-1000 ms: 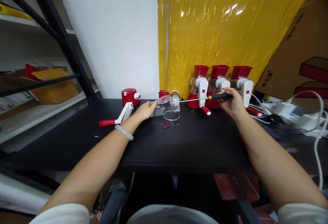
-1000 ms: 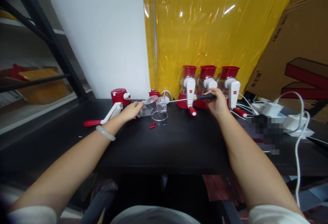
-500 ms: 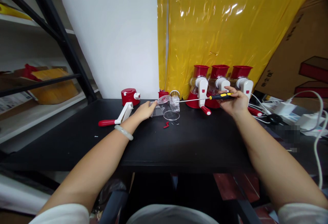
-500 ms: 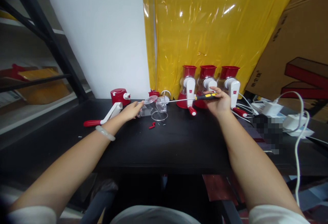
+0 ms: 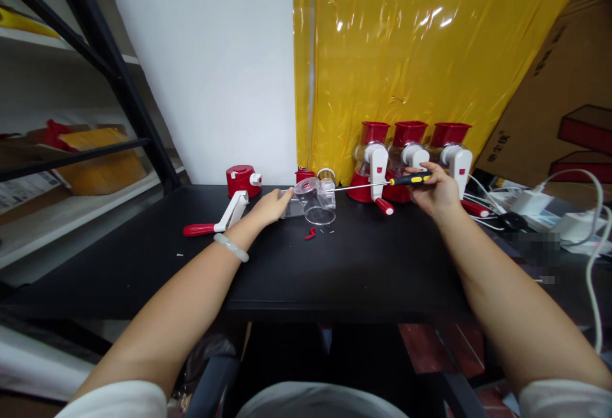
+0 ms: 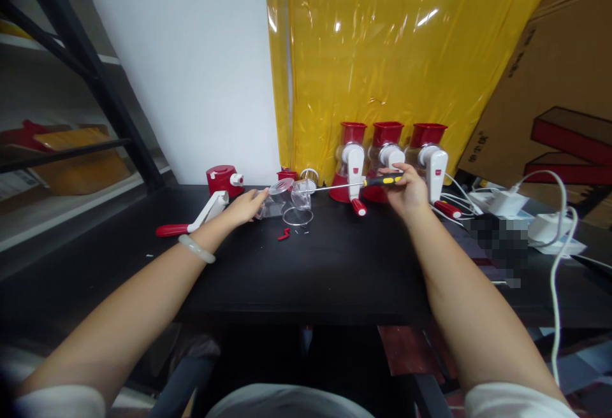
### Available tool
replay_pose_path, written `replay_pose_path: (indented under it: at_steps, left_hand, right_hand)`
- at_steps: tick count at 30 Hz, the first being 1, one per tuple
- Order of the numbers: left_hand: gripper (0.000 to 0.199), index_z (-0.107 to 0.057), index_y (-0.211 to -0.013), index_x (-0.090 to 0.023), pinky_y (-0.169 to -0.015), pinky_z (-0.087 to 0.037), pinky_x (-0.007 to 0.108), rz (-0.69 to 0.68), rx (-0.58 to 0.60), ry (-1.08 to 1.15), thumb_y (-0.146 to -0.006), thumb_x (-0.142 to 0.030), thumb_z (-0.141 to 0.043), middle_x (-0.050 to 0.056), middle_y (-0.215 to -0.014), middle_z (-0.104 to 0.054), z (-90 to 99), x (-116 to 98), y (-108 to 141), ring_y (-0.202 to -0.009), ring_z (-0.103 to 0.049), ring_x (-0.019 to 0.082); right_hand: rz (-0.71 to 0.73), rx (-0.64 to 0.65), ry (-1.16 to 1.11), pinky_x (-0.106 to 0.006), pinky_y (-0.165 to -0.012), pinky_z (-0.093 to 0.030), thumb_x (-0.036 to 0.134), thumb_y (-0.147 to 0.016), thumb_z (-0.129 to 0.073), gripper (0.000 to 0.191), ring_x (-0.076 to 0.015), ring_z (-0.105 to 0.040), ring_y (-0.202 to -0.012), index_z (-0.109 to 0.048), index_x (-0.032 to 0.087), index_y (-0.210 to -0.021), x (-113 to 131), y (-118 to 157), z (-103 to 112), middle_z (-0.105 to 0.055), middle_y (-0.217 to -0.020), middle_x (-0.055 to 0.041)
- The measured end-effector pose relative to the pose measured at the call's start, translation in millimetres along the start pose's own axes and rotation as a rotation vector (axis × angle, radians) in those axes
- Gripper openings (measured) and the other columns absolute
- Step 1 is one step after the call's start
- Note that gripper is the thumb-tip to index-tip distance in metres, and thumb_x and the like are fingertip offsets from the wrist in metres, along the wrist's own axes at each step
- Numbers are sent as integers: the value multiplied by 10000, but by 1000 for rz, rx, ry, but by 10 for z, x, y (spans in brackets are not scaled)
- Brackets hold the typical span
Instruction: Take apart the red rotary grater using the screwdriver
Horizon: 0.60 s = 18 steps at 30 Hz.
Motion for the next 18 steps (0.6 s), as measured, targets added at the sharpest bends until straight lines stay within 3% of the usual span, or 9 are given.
replay_pose_path:
  at_steps: [11, 16, 18]
  left_hand:
    - [672, -611, -1017, -150, -707, -479, 341, 7, 10, -22, -894, -711, -262, 170, -1067, -704, 16, -23, 15, -942, -676, 280]
    - [660, -617, -1015, -149, -701, -477, 348, 12, 4, -10, -893, -704, -282, 175, -1041, -709, 13, -27, 18, -922, -676, 283]
    - [657, -619, -1019, -151, -708, -478, 353, 7, 2, -6, -893, -703, -286, 175, -1051, -708, 14, -27, 20, -928, -675, 286]
  right_hand:
    - [72, 42, 55, -346, -603, -578, 144, -543, -537, 220, -199, -673, -738, -551, 230, -744, 12, 78, -66, -666, -691, -12]
    - [127, 24, 88, -332, -572, -560, 288, -673, -595, 80, -190, -656, -663, -551, 233, -711, -13, 41, -64, -620, -622, -5]
    - [137, -34, 118, -329, -535, -550, 377, -731, -596, 164, -193, -645, -623, -536, 235, -678, -39, -13, -45, -583, -577, -2]
Point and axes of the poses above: each hand's wrist, its own y-axis away from the middle knuckle, its own z-axis out of the back of the hand, x = y × z, the point moved 1 cm from there along -y, towards the middle knuckle
